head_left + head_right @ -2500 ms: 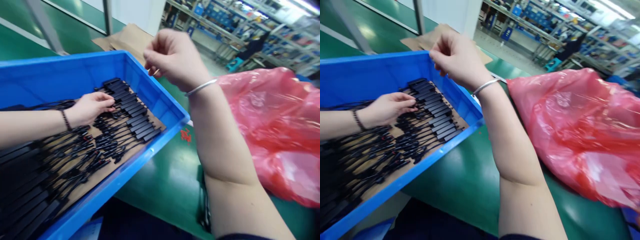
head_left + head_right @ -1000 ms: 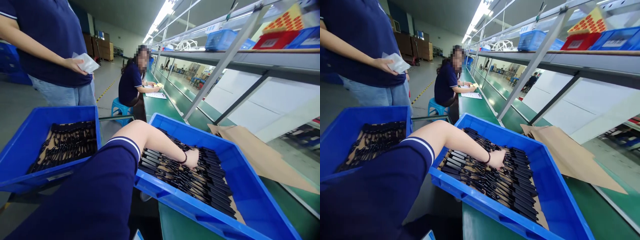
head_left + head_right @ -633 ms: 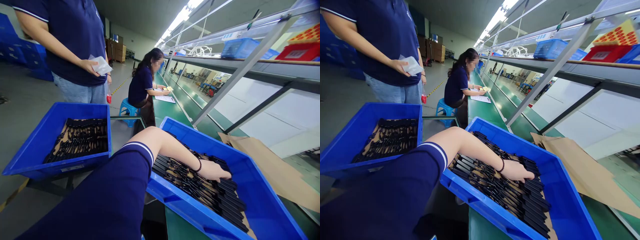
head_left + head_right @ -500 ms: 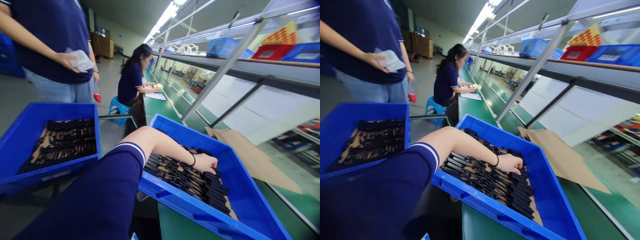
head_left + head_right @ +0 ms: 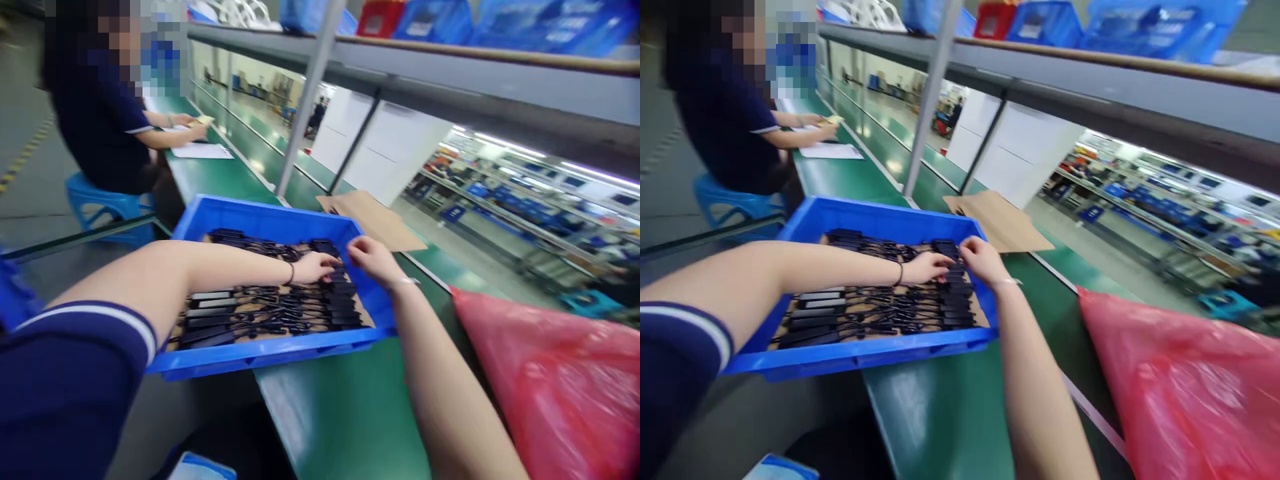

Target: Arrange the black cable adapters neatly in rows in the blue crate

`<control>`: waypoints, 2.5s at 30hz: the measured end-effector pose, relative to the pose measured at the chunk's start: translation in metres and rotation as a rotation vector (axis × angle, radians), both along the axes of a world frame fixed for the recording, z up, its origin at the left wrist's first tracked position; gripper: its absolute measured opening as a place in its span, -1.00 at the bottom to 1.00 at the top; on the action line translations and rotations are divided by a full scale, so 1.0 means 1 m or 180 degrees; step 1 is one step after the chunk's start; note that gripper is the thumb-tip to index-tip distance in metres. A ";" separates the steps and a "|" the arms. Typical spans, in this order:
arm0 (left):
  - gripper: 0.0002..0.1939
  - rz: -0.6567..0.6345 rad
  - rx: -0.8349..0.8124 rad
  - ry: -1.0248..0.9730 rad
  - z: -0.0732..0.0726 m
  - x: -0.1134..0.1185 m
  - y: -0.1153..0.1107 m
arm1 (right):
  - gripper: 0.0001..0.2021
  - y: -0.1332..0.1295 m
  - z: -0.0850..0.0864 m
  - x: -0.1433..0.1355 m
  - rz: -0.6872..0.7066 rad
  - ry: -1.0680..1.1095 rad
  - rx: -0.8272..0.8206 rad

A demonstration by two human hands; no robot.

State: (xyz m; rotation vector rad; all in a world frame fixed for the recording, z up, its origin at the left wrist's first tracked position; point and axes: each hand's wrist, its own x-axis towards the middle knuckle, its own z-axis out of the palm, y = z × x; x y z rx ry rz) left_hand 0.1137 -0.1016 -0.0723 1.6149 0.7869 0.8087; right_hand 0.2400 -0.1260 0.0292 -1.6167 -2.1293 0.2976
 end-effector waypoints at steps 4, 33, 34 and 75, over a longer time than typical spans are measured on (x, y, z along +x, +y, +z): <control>-0.86 0.0217 -0.0476 -0.0341 0.000 0.000 0.004 | -0.80 0.010 -0.023 0.024 -0.0179 -0.0004 -0.0073; -0.91 0.0398 -0.0514 -0.0272 -0.004 0.001 0.001 | -0.85 0.003 -0.035 0.014 -0.0289 -0.0840 -0.0581; -0.90 0.0352 -0.0481 -0.0224 -0.004 0.001 0.001 | -0.85 0.003 -0.035 0.015 -0.0299 -0.0839 -0.0637; -0.80 -0.1580 0.1171 0.4061 0.049 -0.023 -0.017 | -0.86 0.011 -0.050 0.031 -0.0374 -0.0231 -0.0982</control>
